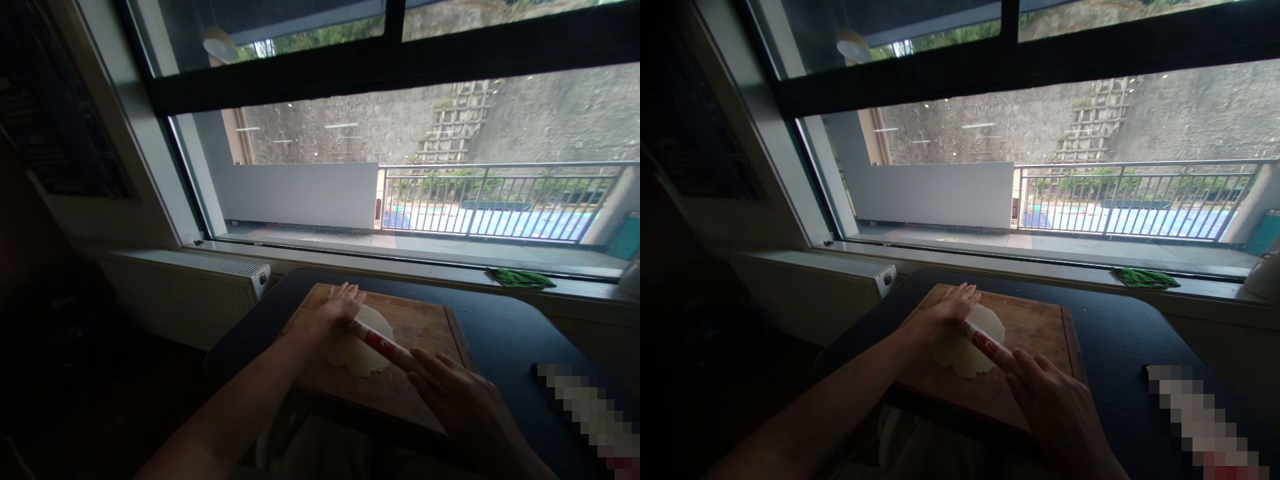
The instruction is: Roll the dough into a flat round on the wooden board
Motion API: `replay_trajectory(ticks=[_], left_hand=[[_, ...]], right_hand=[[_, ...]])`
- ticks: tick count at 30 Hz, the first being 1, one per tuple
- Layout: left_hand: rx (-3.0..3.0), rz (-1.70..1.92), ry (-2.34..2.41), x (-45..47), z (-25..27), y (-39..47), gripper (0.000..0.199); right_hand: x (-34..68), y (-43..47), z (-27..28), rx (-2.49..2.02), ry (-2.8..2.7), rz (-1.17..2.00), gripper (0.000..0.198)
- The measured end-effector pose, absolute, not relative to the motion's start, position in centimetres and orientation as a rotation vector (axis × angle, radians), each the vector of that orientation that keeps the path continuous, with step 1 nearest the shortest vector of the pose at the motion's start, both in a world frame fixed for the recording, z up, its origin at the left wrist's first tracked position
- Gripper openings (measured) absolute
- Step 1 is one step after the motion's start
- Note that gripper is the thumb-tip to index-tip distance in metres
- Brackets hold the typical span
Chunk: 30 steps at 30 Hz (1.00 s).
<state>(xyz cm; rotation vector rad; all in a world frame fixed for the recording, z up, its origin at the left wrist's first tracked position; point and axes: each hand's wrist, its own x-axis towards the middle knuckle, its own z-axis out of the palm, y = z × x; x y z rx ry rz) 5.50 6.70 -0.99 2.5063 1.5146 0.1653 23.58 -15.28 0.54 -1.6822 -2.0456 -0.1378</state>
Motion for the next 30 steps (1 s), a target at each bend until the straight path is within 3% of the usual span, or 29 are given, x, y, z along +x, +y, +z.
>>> replay_trajectory(ticks=[6, 11, 18, 30], left_hand=[[2.454, 0.113, 1.498, 9.4, -0.1, 9.3, 0.057], [2.555, 0.059, 1.412, 4.3, -1.0, 6.5, 0.048], [2.637, 0.077, 1.433, -1.9, -2.0, 3.2, 0.054], [2.471, 0.222, 1.458, 9.0, -0.8, 11.0, 0.047]], right_hand=[[23.9, -15.3, 1.0, -1.679, -2.044, -0.166, 0.042], [23.0, -16.2, 0.6, -1.659, -2.146, -0.145, 0.046], [22.2, -17.1, 0.0, -1.559, -2.248, -0.108, 0.056], [24.8, -16.3, 1.0, -1.763, -2.12, -0.222, 0.054]])
